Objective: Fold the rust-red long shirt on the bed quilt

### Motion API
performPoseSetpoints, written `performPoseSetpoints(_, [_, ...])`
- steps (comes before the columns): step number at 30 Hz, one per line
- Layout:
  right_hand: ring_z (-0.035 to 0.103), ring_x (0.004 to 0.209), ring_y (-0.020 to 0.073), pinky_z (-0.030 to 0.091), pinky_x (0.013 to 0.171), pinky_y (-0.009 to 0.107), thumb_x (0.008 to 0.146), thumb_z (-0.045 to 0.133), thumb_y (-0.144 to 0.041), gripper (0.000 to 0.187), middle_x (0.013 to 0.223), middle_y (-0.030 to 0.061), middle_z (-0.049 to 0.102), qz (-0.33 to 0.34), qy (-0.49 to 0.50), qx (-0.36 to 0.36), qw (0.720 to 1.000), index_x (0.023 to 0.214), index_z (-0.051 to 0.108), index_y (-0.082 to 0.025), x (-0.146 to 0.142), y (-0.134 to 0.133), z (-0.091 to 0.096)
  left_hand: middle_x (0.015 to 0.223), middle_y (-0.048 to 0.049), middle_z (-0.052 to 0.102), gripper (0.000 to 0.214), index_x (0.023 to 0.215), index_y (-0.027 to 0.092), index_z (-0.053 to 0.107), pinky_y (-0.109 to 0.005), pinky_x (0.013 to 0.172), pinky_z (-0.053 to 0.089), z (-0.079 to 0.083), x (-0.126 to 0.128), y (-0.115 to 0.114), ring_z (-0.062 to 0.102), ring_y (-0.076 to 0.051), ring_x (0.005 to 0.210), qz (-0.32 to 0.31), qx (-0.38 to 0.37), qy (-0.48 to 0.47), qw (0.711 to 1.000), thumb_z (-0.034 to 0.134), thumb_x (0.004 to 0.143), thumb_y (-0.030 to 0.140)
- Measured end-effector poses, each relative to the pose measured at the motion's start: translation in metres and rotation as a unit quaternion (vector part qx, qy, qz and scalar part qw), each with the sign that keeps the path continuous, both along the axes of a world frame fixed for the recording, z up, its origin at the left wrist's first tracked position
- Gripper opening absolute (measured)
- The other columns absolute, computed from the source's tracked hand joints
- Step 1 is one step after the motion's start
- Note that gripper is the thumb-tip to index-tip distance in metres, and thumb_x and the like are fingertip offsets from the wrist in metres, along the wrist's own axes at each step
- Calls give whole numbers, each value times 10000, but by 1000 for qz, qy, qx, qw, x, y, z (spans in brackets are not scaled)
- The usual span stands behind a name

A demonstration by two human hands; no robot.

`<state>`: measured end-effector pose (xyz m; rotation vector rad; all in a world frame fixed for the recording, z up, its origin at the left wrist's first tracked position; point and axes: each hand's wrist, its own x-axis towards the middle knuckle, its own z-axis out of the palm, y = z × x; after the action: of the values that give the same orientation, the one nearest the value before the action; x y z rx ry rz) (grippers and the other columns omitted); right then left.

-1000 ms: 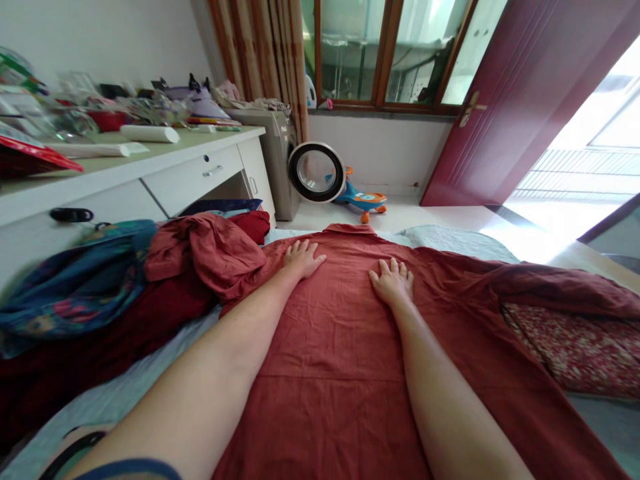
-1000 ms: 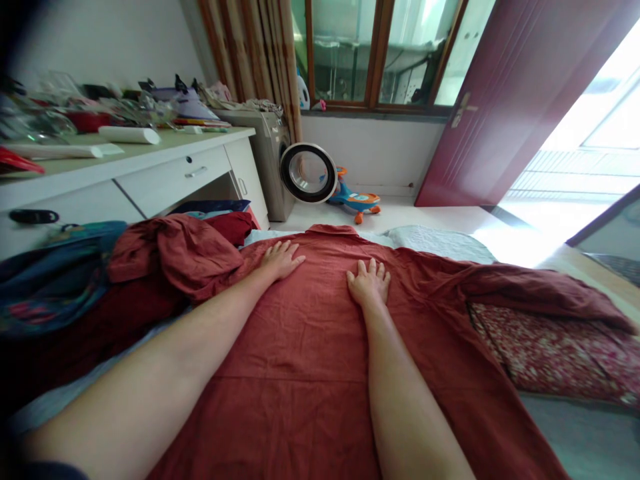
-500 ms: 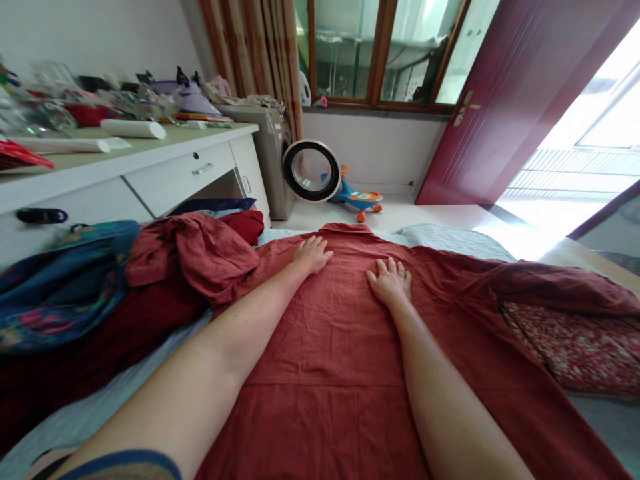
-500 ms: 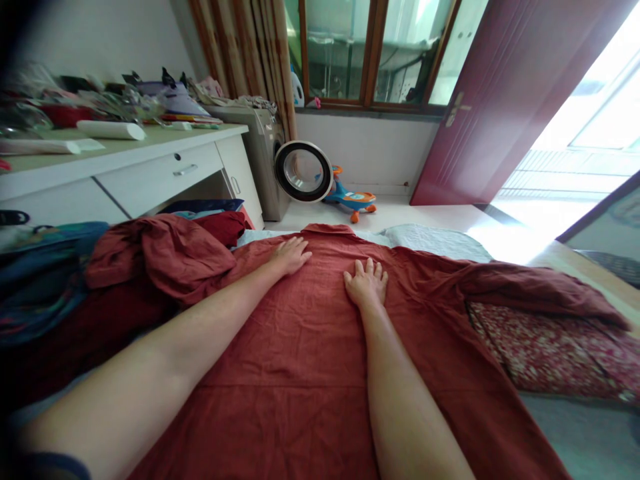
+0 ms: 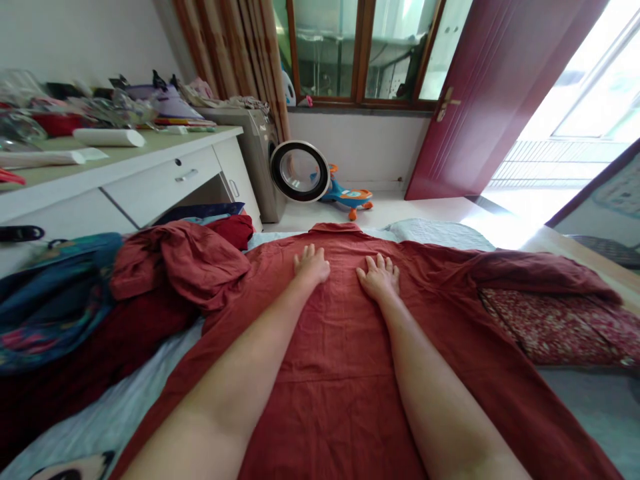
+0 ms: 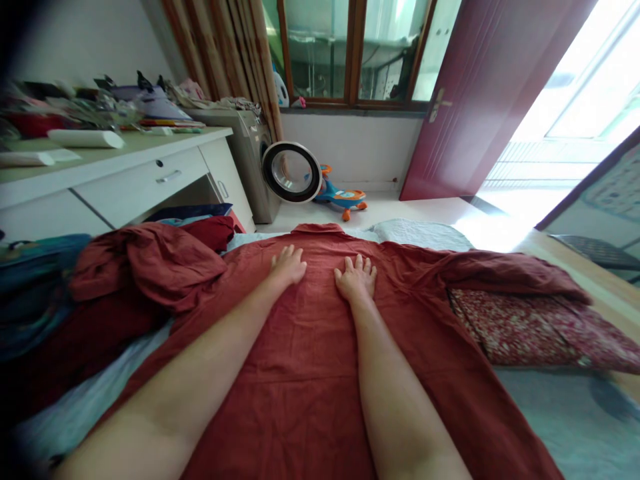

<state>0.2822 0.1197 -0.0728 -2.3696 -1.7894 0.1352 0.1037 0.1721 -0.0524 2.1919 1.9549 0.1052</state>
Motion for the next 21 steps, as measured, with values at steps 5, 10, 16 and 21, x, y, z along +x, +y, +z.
performPoseSetpoints(5, [233,1438,340,183,1129,549,929,421,-511,552,1560,112,330,12,23,24,999,1392,495,-221,2,-1,2,1618,-55,206,616,1481,293,339,-651,1135,186,-7,38,-68,161,-318,1482,-35,-24,-24,999,416,891,452])
performPoseSetpoints(10, [301,1425,192,192,1161,428,932,413,-236,471,1515,51,425,144,74,76,984,1399,477,-233,-3,1,1,1611,-56,232,603,1505,282,298,-640,1151,145,-15,39,-88,151,-318,1482,-37,30,-6,999,319,940,489])
performPoseSetpoints(16, [317,1420,234,204,1157,433,964,402,-406,457,1526,46,411,172,58,39,983,1372,523,-239,-5,3,-1,1606,-69,245,616,1511,264,296,-652,1147,133,-18,39,-85,171,-331,1473,-38,39,-8,999,309,941,498])
performPoseSetpoints(21, [259,1444,262,193,1158,446,969,354,-482,530,1567,43,337,109,25,8,994,1436,454,-252,-6,8,0,1613,-73,222,636,1523,259,268,-658,1148,103,-21,39,-84,141,-335,1481,-43,34,-10,998,301,937,505])
